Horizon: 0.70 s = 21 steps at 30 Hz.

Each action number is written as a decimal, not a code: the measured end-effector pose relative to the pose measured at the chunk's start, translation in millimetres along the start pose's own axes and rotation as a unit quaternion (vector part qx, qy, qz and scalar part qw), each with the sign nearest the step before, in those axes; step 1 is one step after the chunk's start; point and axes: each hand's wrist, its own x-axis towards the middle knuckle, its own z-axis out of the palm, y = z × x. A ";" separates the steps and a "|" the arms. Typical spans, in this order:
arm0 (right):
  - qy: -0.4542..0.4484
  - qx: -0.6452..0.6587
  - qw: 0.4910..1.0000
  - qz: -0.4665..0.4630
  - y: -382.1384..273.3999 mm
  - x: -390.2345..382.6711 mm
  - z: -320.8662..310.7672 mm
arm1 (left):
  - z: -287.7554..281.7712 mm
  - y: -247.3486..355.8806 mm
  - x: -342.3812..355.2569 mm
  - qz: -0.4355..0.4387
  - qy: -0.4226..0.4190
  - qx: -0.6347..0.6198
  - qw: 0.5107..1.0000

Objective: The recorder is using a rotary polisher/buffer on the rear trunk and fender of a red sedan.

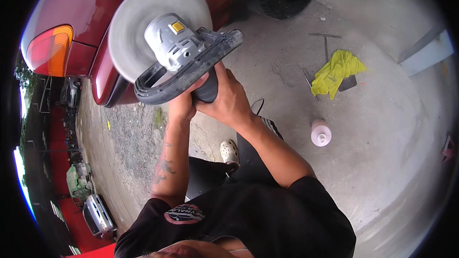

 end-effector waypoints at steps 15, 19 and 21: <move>0.034 0.286 0.950 0.121 63.4 -26.4 37.1 | 24.0 -5.9 2.9 0.083 -0.076 0.281 0.953; 0.001 0.315 0.934 0.167 75.9 -73.2 49.3 | -1.0 -48.0 -34.4 0.049 -0.013 0.305 0.951; -0.012 0.333 0.918 0.212 76.3 -76.9 41.0 | 5.4 -46.0 -39.0 0.015 -0.006 0.306 0.952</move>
